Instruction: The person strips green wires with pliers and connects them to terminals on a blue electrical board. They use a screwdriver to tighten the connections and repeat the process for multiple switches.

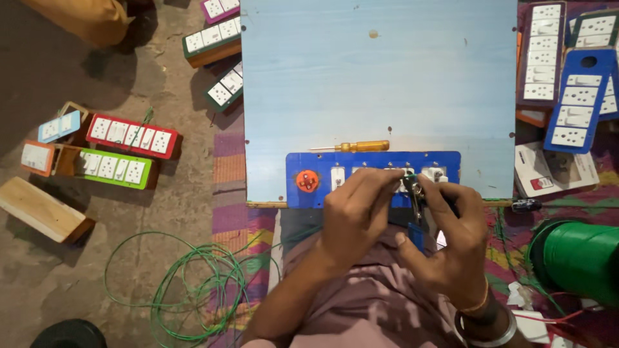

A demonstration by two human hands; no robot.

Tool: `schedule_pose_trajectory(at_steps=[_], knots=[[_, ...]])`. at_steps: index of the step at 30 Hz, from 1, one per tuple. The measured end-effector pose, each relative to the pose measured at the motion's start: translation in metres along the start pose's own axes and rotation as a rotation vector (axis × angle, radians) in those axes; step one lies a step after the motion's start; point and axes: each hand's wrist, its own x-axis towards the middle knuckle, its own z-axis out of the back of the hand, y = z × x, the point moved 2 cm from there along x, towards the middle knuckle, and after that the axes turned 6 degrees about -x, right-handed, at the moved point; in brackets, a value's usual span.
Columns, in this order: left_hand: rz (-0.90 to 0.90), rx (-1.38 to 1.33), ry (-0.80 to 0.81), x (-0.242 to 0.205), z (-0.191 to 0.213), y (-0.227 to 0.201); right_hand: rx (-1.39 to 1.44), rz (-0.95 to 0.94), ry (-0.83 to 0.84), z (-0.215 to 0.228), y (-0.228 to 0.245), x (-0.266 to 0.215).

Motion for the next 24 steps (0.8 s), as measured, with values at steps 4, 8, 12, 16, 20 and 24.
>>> schedule_pose_trajectory(at_steps=[4, 8, 12, 16, 20, 24], knots=[[-0.029, -0.004, -0.013, -0.0007, -0.0001, 0.0013, -0.057, 0.035, 0.006, -0.0005, -0.002, 0.002], [-0.007, -0.008, -0.006, -0.0015, -0.0002, 0.0014, -0.076, 0.067, 0.01, 0.0009, -0.004, 0.0025], [0.001, 0.011, -0.002, 0.0004, 0.0, 0.0, -0.038, 0.066, 0.021, 0.0005, -0.008, 0.0043], [-0.007, 0.029, 0.001, 0.002, 0.0005, -0.003, -0.035, 0.071, 0.022, 0.0007, -0.01, 0.0025], [0.008, 0.045, 0.048, 0.0034, 0.002, -0.0064, -0.072, 0.084, 0.016, 0.0007, -0.0091, 0.0014], [0.024, 0.047, 0.079, 0.0028, 0.0014, -0.0071, -0.089, 0.097, 0.025, 0.0026, -0.0078, 0.0026]])
